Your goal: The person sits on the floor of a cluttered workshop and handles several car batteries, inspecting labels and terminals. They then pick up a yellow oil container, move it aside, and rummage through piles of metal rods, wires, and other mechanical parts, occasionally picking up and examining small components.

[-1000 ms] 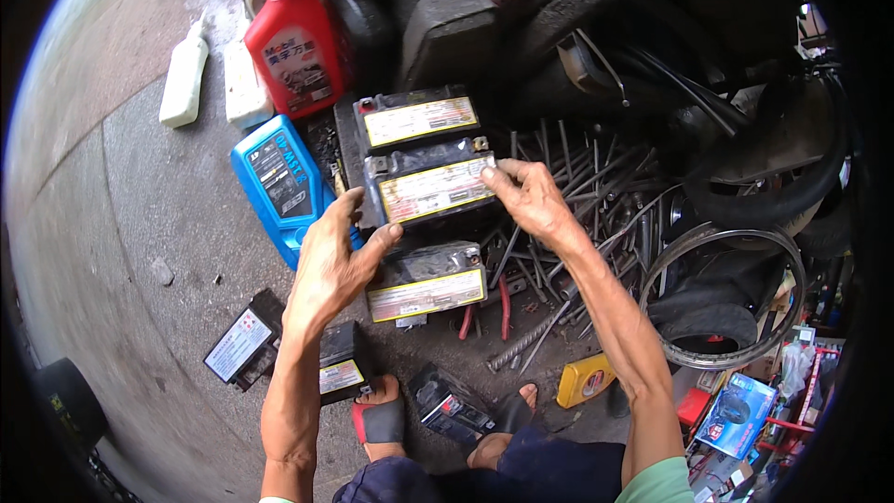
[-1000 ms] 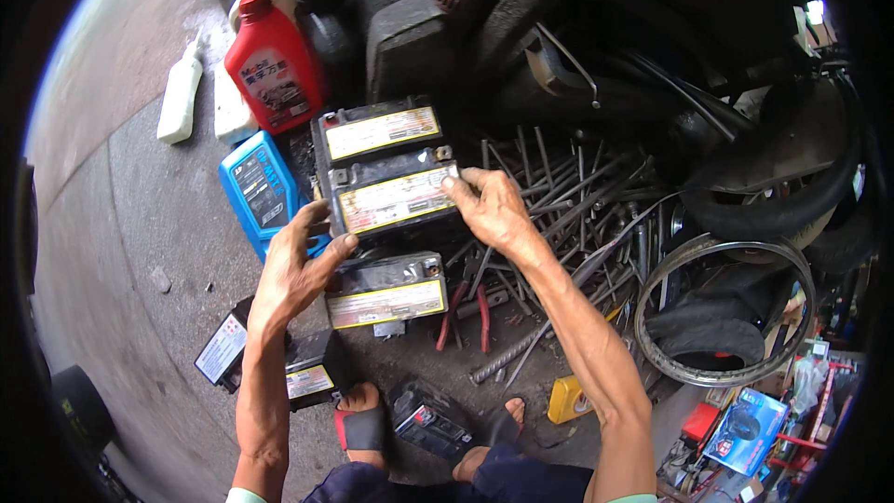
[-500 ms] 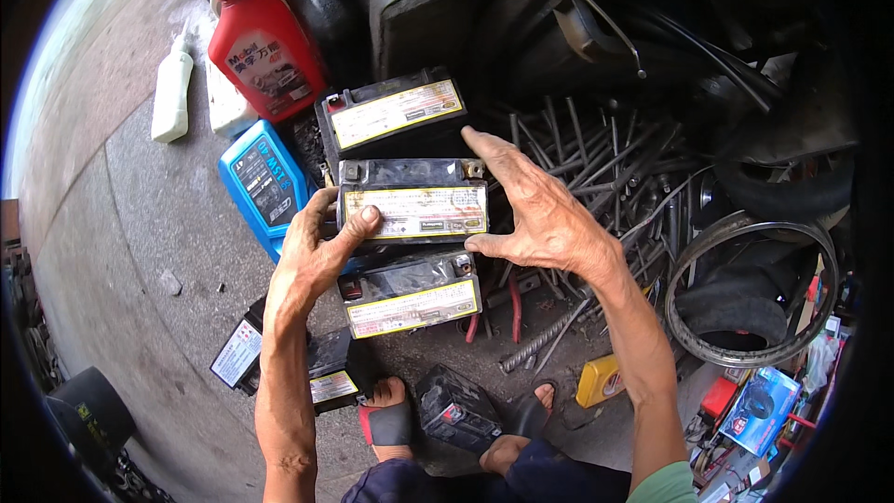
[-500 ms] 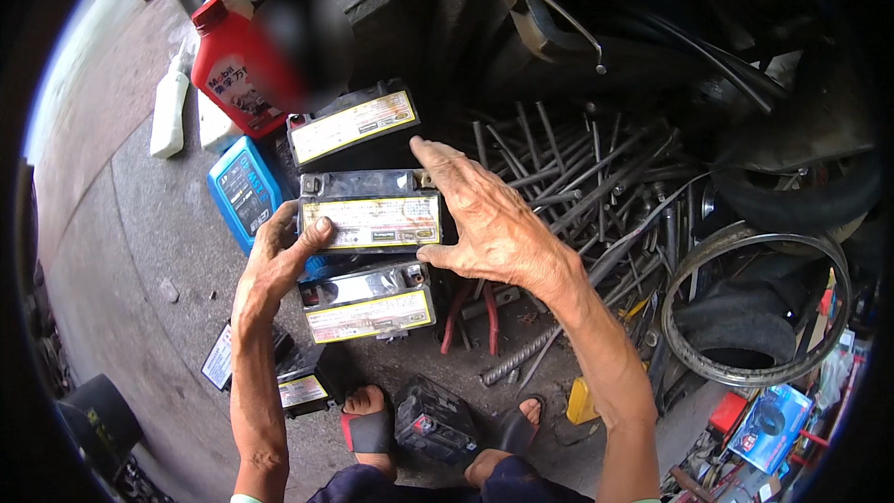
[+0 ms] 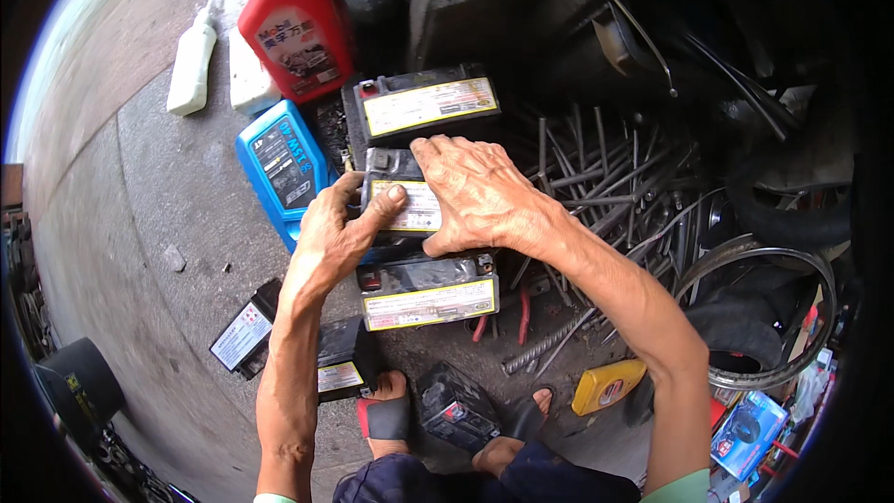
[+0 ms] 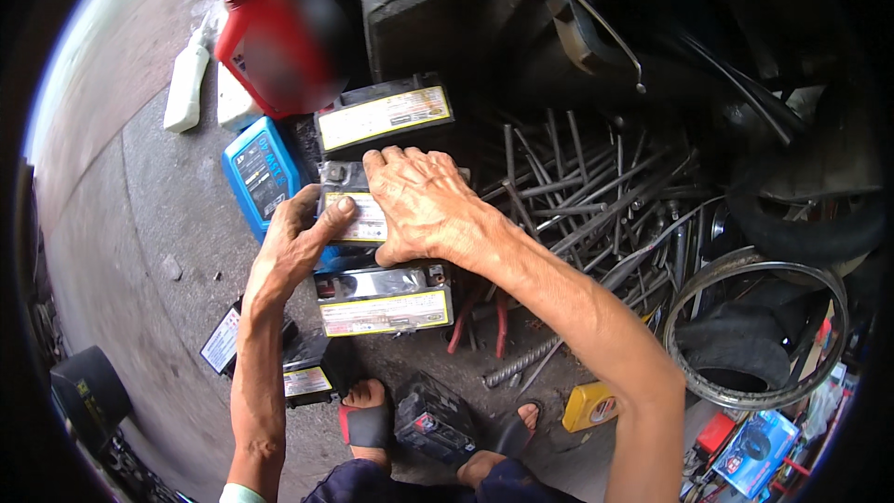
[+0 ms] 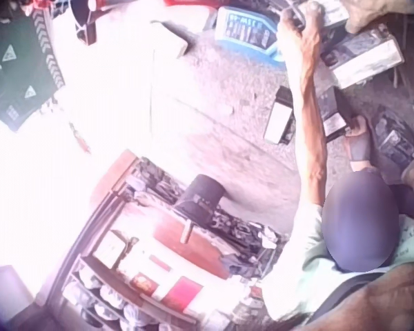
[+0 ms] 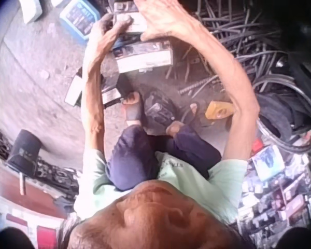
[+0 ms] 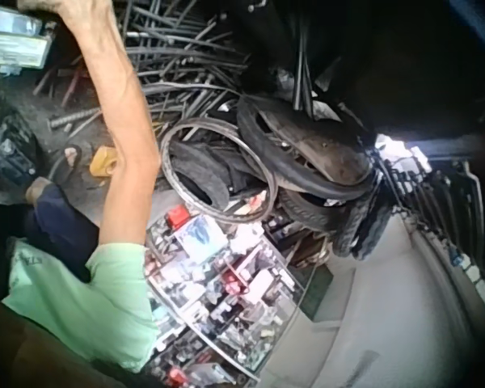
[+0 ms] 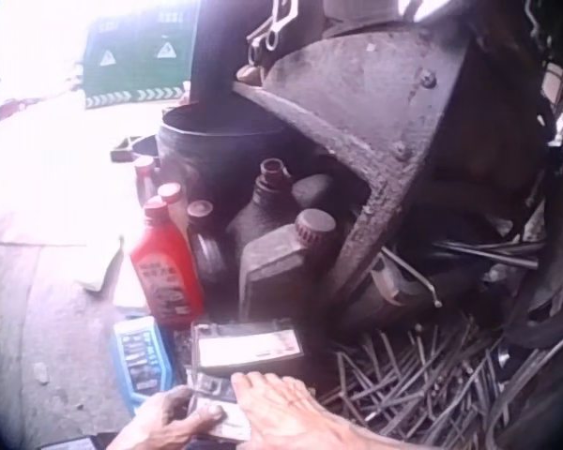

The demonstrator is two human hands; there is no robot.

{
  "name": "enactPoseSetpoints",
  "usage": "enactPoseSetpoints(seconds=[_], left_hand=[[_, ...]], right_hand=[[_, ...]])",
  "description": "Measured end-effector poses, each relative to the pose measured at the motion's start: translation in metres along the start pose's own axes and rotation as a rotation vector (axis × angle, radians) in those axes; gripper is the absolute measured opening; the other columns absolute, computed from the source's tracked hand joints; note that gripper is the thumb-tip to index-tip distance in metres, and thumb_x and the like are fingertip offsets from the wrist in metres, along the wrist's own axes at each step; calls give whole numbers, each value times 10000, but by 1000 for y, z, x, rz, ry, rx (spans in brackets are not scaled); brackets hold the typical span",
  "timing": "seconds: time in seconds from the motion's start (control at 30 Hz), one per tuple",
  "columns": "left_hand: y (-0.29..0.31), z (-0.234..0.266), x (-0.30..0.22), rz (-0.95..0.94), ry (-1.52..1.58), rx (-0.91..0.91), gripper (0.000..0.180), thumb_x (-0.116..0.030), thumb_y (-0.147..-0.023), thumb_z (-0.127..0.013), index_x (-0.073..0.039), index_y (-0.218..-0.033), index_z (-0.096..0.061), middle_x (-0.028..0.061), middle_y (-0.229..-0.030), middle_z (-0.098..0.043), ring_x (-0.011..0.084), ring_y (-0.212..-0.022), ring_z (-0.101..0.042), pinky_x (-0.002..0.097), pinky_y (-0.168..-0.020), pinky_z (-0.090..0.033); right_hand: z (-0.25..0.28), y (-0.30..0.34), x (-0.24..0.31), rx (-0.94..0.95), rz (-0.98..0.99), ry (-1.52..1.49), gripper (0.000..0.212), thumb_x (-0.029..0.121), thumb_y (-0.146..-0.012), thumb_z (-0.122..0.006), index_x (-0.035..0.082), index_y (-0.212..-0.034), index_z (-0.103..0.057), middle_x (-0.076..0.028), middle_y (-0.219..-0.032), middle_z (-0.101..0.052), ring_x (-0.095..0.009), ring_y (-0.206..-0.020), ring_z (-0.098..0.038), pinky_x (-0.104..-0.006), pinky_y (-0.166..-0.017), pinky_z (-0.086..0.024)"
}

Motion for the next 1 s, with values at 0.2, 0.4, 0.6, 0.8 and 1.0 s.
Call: enactPoseSetpoints(seconds=[0.2, 0.4, 0.6, 0.8, 1.0], left_hand=[[9, 4, 9, 53, 309, 67, 605, -484, -1003, -536, 74, -1220, -622, 128, -1063, -684, 161, -1012, -587, 301, -940, -455], [19, 3, -6, 17, 359, 226, 748, -619, -1002, -381, 4, -1385, -535, 189, -1282, -623, 280, -1221, -547, 383, -1082, -377], [35, -1, -55, -132, 579, 243, 925, -752, -935, -267, 11, -1397, -510, 189, -1354, -575, 298, -1259, -540, 418, -1073, -405], [91, -31, -68, -28, 882, 74, 795, -583, -984, -451, 65, -1438, -368, 222, -1350, -532, 266, -1182, -584, 365, -1012, -467], [166, -86, -66, 56, 846, 233, 688, -149, -866, -772, 80, -1398, -401, 189, -1260, -604, 219, -1159, -595, 347, -1026, -469]], right_hand=[[3, -8, 7, 90, 33, 58, 735, 321, -518, -791, -90, -1075, -543, -252, -1041, -624, -392, -996, -632, -462, -856, -514], [31, 2, 6, 185, -103, 110, 837, 374, -514, -807, -94, -1151, -532, -258, -1078, -629, -400, -1022, -630, -451, -903, -497], [99, 36, 9, 115, -409, -119, 827, 372, -469, -828, -117, -1102, -618, -233, -972, -701, -334, -903, -695, -385, -863, -543], [103, 117, 11, -40, -578, -867, 735, 364, -665, -784, -197, -1098, -590, -237, -988, -659, -264, -889, -673, -335, -784, -555], [69, 145, 22, -50, -595, -989, 686, 370, -646, -799, -155, -1053, -627, -205, -948, -669, -240, -874, -668, -316, -811, -541]])
Point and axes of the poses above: each hand's wrist, its own y-axis away from the middle knuckle, its own z-axis out of the back of the hand, x = y × z, the point moved 7 cm from there along -y, towards the middle knuckle
